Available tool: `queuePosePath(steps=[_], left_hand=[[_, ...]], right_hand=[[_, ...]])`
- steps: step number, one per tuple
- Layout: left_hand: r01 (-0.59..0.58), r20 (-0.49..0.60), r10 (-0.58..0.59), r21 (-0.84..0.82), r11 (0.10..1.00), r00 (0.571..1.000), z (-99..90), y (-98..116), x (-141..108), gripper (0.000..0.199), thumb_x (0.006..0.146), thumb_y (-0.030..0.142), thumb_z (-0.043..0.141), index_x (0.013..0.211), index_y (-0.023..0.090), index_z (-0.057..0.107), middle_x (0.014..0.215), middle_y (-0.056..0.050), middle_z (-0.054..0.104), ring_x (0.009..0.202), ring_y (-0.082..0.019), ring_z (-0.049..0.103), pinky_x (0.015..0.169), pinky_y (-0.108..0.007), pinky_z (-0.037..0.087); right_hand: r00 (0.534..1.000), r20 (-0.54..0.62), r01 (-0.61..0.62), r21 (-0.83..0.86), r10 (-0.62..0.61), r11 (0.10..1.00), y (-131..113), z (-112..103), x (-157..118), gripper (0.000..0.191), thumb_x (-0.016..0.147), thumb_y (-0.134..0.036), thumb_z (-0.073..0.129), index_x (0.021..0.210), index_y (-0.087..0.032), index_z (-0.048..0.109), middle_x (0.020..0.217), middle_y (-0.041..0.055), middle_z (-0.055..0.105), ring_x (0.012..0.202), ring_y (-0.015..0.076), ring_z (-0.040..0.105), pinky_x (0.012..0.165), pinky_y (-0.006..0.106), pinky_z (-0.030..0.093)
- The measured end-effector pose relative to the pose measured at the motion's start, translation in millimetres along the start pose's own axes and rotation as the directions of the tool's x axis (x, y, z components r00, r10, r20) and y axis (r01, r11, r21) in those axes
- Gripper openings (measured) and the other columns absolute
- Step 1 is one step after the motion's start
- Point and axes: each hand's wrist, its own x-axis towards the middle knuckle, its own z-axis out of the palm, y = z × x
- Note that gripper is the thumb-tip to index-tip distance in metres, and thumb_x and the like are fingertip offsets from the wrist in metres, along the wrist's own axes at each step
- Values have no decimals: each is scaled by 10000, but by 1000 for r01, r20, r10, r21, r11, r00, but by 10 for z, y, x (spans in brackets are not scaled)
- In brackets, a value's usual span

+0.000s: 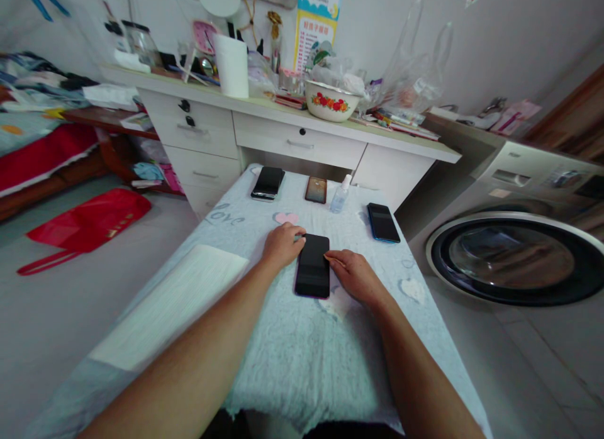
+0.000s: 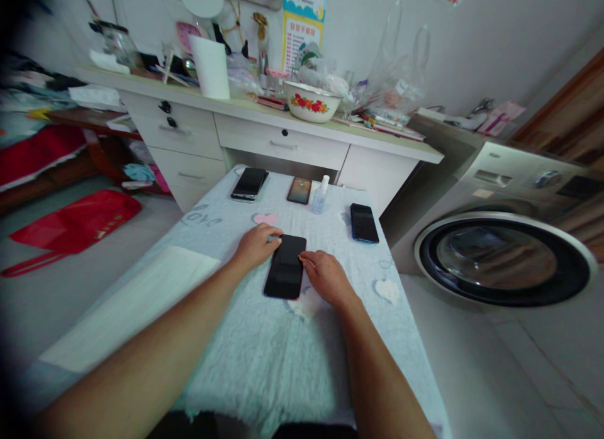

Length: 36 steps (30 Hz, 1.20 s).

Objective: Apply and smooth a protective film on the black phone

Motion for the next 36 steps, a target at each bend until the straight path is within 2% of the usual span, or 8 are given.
queuePosePath(steps=[36], left_hand=[[5, 16, -5, 7, 1000, 1000, -11, 12, -8, 253, 844, 296, 524, 1025, 236, 691, 1033, -36, 662, 993, -182, 617, 859, -274, 457]], right_hand=[[999, 22, -24, -15, 25, 1000, -63, -42, -6, 332, 957, -257, 407, 1170, -183, 650, 1102, 87, 682, 993, 186, 624, 883, 280, 444]])
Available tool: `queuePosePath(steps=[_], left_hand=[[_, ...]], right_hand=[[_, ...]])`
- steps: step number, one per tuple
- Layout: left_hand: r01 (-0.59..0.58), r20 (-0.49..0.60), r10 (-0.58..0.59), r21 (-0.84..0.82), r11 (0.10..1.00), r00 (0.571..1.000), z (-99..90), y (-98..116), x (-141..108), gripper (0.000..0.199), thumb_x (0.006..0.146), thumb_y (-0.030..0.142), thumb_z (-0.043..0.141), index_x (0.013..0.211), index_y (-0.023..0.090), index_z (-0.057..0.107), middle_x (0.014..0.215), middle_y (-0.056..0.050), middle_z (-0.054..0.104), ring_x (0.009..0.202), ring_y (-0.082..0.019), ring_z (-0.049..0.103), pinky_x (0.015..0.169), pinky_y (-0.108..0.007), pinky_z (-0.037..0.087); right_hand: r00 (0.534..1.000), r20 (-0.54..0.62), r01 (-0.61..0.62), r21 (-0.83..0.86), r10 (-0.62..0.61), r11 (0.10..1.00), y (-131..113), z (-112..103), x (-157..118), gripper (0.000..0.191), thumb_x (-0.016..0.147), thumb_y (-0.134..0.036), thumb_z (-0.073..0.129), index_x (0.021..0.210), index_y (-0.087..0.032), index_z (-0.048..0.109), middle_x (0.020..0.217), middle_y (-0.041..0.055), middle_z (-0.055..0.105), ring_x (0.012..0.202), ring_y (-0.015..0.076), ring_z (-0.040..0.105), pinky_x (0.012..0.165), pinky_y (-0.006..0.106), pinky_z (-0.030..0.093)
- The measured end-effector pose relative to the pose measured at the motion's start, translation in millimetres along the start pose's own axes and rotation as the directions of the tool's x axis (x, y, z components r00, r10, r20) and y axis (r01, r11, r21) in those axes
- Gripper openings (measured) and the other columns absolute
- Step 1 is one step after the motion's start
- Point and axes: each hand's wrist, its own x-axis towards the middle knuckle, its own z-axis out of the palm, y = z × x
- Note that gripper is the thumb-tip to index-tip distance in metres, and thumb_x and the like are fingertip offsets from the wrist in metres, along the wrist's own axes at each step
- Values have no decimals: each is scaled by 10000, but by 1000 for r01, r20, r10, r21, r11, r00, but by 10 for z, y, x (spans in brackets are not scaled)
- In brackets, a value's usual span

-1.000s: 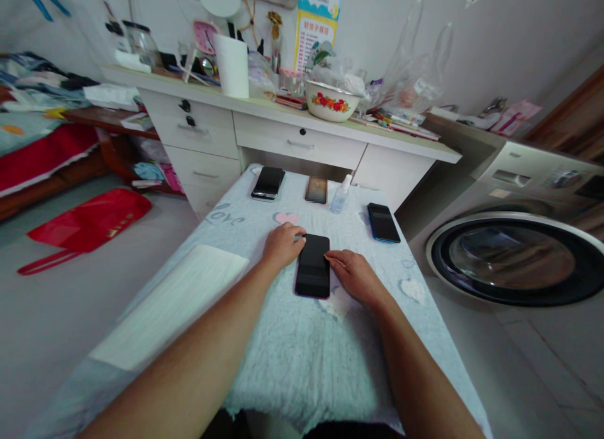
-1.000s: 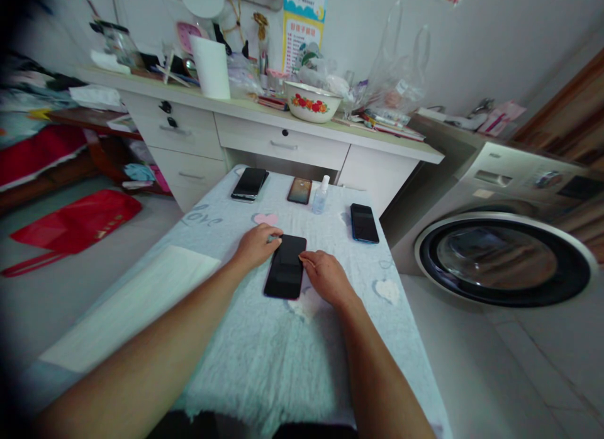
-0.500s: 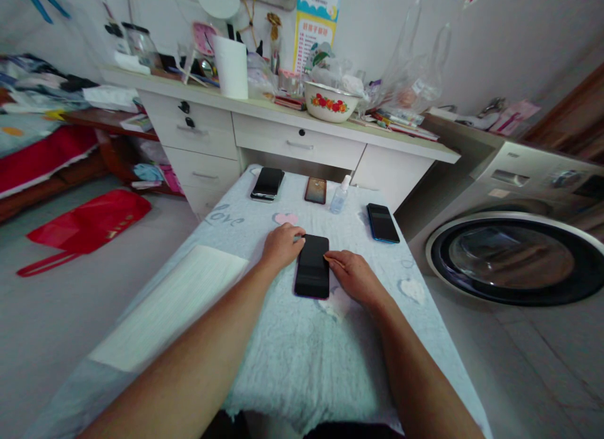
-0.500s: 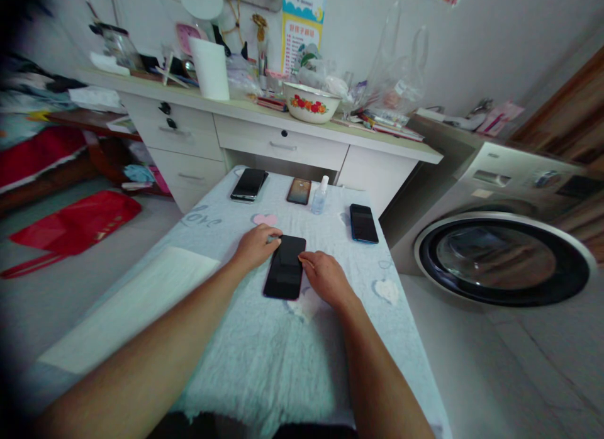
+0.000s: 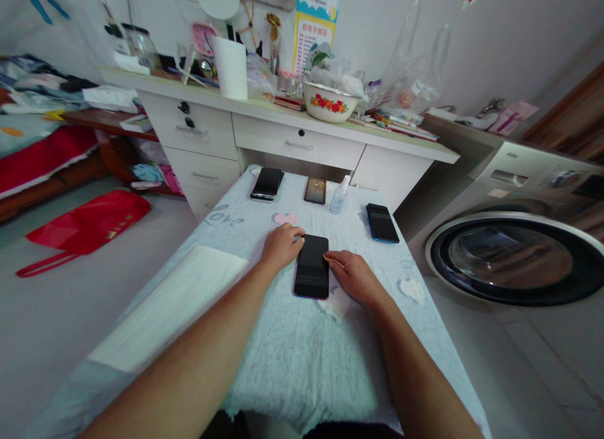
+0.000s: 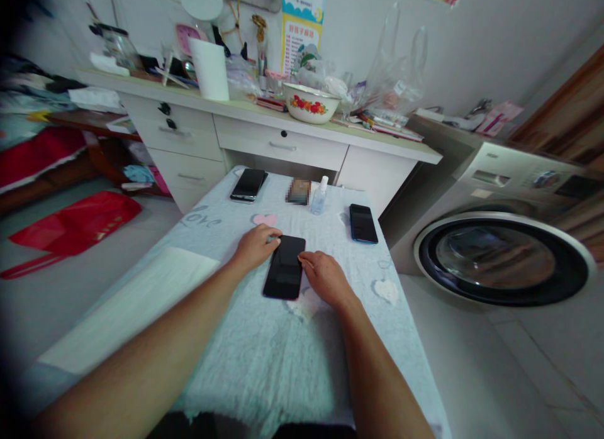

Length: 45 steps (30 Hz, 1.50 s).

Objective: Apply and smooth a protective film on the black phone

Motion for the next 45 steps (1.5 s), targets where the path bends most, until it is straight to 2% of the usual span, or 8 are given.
queuePosePath(steps=[19, 30, 45], left_hand=[[10, 7, -10, 2, 1000, 1000, -11, 10, -2, 250, 844, 286, 522, 1023, 243, 690, 1038, -27, 662, 1005, -174, 614, 887, -267, 453], [-2, -6, 2, -13, 1000, 1000, 8, -13, 8, 250, 836, 277, 526, 1018, 235, 692, 1035, -31, 665, 979, -174, 619, 862, -264, 457], [-14, -15, 13, -19, 1000, 1000, 6, -10, -1, 258, 837, 284, 519, 1019, 231, 695, 1020, -34, 664, 967, -178, 618, 849, -272, 460]], right_hand=[[1000, -8, -3, 1, 3, 1000, 28, 31, 11, 330, 954, -269, 413, 1169, -189, 650, 1115, 85, 680, 1012, 190, 622, 891, 283, 441], [1000, 1, 10, 8, -10, 1000, 15, 13, 5, 321, 956, -261, 416, 1156, -193, 658, 1061, 78, 690, 958, 180, 628, 851, 266, 443], [1000, -8, -14, -10, 14, 1000, 7, 6, 9, 327, 953, -261, 414, 1162, -168, 648, 1116, 92, 680, 1017, 192, 619, 905, 276, 430]])
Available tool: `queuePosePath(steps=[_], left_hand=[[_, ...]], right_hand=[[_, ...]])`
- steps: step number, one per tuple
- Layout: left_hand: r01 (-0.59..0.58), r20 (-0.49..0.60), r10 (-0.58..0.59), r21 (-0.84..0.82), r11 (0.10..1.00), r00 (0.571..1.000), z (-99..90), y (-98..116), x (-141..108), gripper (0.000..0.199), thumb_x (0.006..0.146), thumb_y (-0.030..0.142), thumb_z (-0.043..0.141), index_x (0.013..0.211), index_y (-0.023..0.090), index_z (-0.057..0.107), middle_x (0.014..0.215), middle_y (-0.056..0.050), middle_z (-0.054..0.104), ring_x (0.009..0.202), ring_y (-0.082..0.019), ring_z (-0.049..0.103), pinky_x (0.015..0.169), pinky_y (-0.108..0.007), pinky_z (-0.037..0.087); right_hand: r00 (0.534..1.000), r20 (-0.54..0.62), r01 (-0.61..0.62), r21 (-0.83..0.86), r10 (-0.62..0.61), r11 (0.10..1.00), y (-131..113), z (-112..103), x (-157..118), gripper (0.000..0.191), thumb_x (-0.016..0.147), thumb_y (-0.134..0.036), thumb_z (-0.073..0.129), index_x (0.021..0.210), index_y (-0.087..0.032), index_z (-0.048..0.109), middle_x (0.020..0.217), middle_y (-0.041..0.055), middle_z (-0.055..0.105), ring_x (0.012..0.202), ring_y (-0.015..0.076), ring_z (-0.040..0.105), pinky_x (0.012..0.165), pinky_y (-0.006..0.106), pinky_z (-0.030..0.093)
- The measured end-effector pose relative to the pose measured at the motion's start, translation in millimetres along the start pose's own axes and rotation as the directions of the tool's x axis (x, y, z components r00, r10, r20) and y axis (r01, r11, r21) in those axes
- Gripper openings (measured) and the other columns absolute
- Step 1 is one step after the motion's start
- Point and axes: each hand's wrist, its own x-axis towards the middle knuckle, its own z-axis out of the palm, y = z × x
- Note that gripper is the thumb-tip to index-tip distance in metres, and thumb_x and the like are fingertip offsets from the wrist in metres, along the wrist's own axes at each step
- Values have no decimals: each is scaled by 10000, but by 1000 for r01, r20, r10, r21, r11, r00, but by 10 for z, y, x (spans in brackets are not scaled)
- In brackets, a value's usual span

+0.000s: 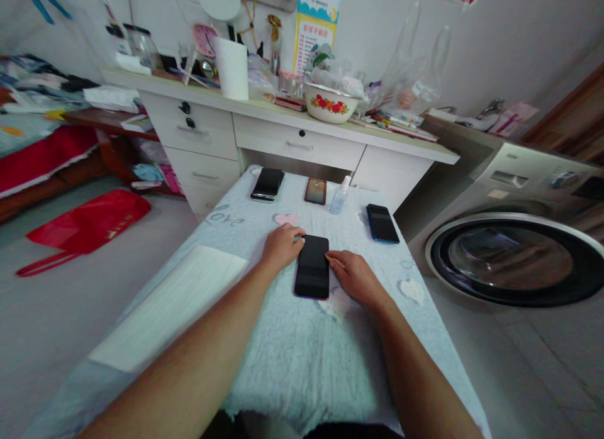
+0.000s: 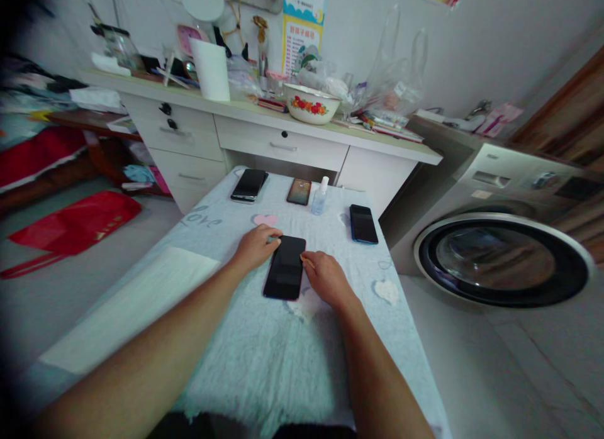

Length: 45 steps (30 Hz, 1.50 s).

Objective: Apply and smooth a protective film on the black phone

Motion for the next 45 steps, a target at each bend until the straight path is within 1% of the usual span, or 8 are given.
queuePosePath(steps=[10, 22, 30, 39, 45], left_hand=[[19, 13, -19, 7, 1000, 1000, -4, 1, 6, 254, 841, 280, 522, 1024, 240, 693, 1032, -25, 666, 986, -171, 616, 861, -259, 454], [12, 5, -13, 4, 1000, 1000, 16, -11, 12, 250, 839, 281, 529, 1021, 238, 694, 1029, -26, 665, 977, -169, 617, 859, -259, 457], [16, 11, -16, -1, 1000, 1000, 2, 0, 7, 251, 840, 274, 533, 1027, 231, 694, 1033, -34, 666, 980, -173, 622, 868, -263, 459], [5, 3, -5, 3, 1000, 1000, 9, -10, 12, 258, 837, 276, 529, 1029, 227, 694, 1033, -38, 667, 977, -181, 624, 851, -272, 459], [9, -1, -9, 13, 1000, 1000, 5, -3, 9, 252, 839, 287, 528, 1020, 231, 695, 1022, -34, 665, 966, -178, 623, 838, -269, 458]], right_hand=[[1000, -1, 8, -5, -8, 1000, -4, -12, 2, 323, 942, -232, 427, 1165, -169, 652, 1105, 85, 683, 1011, 188, 617, 899, 268, 430], [999, -22, 43, 27, -43, 999, 45, 8, -4, 305, 928, -225, 453, 1129, -198, 681, 1015, 68, 696, 906, 167, 630, 830, 262, 452], [999, -32, 43, 0, -43, 999, 53, 33, 4, 308, 943, -227, 437, 1135, -194, 674, 1024, 72, 689, 920, 162, 623, 833, 251, 443], [1000, -29, -1, -70, -1, 998, 14, 47, 28, 319, 965, -252, 406, 1150, -190, 658, 1000, 74, 673, 913, 166, 608, 833, 250, 419], [999, -25, -46, -96, 44, 994, 4, 59, 44, 325, 975, -268, 392, 1177, -190, 635, 1047, 83, 663, 961, 167, 601, 862, 247, 405]])
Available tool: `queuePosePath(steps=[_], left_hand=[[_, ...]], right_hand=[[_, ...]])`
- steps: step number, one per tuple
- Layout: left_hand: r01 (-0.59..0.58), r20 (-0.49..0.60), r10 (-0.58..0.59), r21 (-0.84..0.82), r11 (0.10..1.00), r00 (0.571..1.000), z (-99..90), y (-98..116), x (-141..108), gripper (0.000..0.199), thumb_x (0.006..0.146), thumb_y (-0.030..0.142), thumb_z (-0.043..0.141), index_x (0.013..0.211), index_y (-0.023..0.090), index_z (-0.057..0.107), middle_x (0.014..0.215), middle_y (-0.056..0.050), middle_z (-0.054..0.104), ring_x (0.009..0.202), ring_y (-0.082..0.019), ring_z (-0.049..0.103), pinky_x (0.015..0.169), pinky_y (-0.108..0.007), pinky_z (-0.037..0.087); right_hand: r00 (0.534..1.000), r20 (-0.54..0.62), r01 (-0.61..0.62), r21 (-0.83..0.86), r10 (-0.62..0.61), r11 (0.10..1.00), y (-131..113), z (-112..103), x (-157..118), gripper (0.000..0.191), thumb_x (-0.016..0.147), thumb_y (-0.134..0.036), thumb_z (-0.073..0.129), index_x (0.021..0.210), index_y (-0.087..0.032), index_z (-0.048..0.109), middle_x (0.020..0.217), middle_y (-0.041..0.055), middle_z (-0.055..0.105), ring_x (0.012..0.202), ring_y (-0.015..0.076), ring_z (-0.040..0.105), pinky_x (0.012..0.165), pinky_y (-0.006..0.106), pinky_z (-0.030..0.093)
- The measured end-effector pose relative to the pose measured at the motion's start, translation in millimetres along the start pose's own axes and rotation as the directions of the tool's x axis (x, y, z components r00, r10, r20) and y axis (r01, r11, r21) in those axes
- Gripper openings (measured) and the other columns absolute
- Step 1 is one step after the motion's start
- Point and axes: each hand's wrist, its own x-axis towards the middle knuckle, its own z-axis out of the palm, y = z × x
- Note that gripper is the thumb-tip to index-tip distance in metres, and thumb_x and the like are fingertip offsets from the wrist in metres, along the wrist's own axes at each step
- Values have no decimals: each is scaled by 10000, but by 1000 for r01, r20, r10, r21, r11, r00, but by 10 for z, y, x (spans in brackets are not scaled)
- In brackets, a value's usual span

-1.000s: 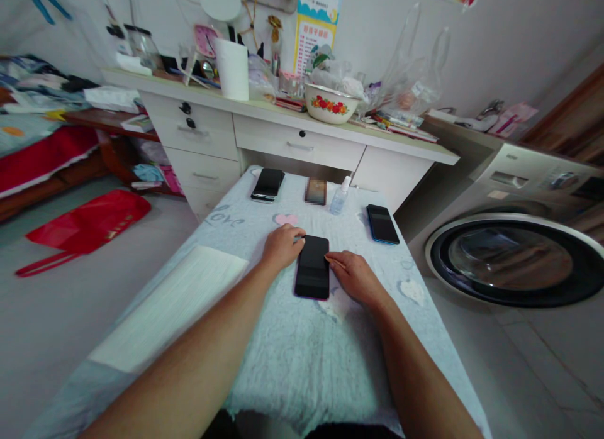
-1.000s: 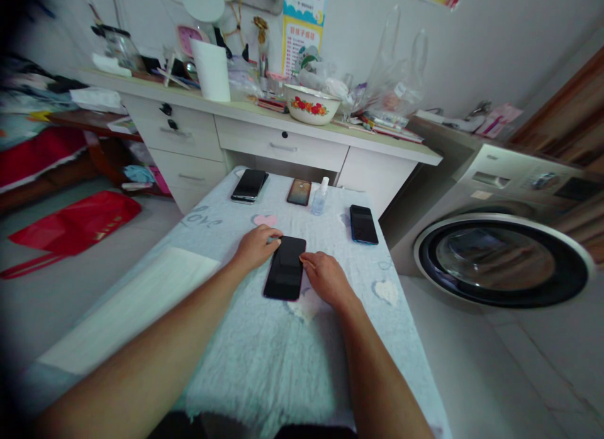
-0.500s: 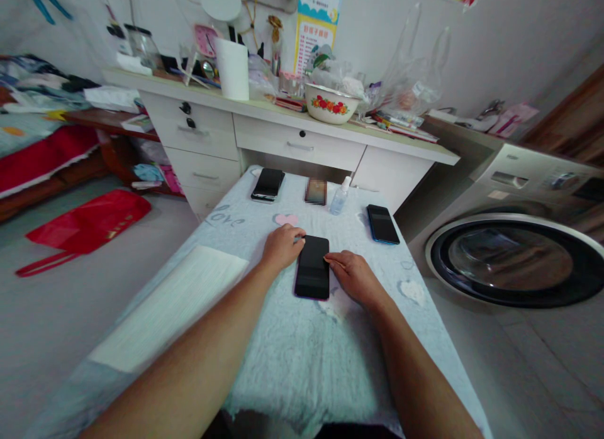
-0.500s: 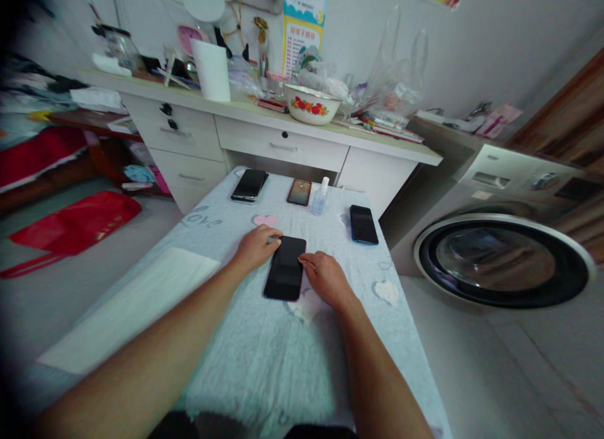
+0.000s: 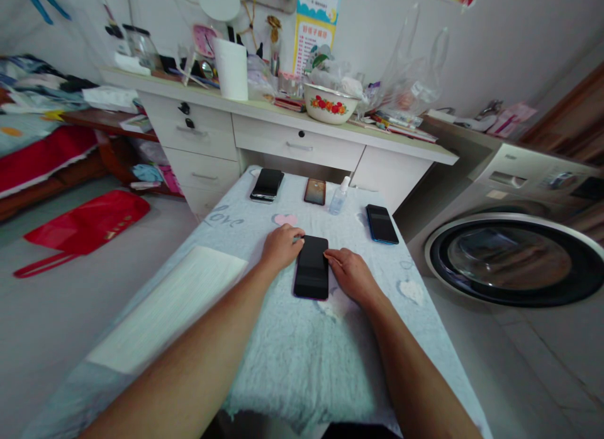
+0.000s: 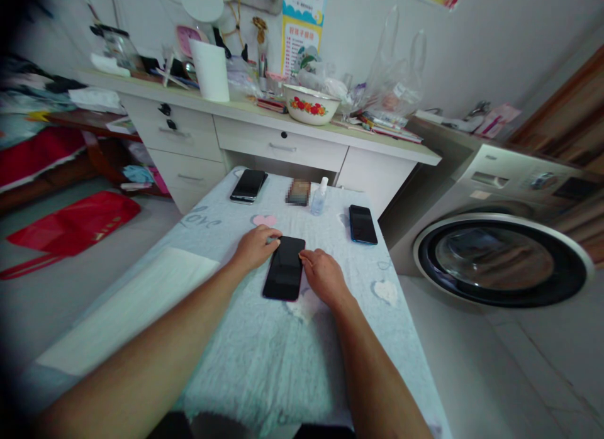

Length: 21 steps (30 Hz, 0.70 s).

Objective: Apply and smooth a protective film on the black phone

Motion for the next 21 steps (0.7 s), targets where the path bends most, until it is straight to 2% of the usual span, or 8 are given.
queuePosePath(steps=[5, 13, 21], left_hand=[[5, 10, -5, 4, 1000, 1000, -14, 14, -5, 249, 839, 290, 530, 1018, 235, 694, 1018, -33, 662, 956, -175, 622, 829, -265, 460], [5, 15, -5, 5, 1000, 1000, -18, 15, -6, 254, 836, 289, 531, 1024, 234, 693, 1024, -34, 661, 961, -178, 621, 834, -269, 461], [2, 11, -2, -14, 1000, 1000, -14, 12, -10, 255, 837, 281, 527, 1021, 226, 695, 1033, -37, 665, 979, -177, 621, 864, -270, 459]], right_hand=[[1000, 5, -31, -3, 31, 1000, -5, 7, 25, 317, 973, -270, 394, 1180, -201, 624, 1067, 86, 664, 985, 172, 601, 867, 257, 405], [997, -62, -34, 53, 37, 998, -21, 27, 59, 214, 942, -227, 451, 1058, -197, 628, 1035, 62, 678, 977, 166, 606, 853, 252, 412], [996, -76, -48, 36, 51, 998, 19, 79, 101, 265, 952, -247, 446, 1110, -204, 655, 1028, 74, 663, 970, 168, 605, 861, 255, 413]])
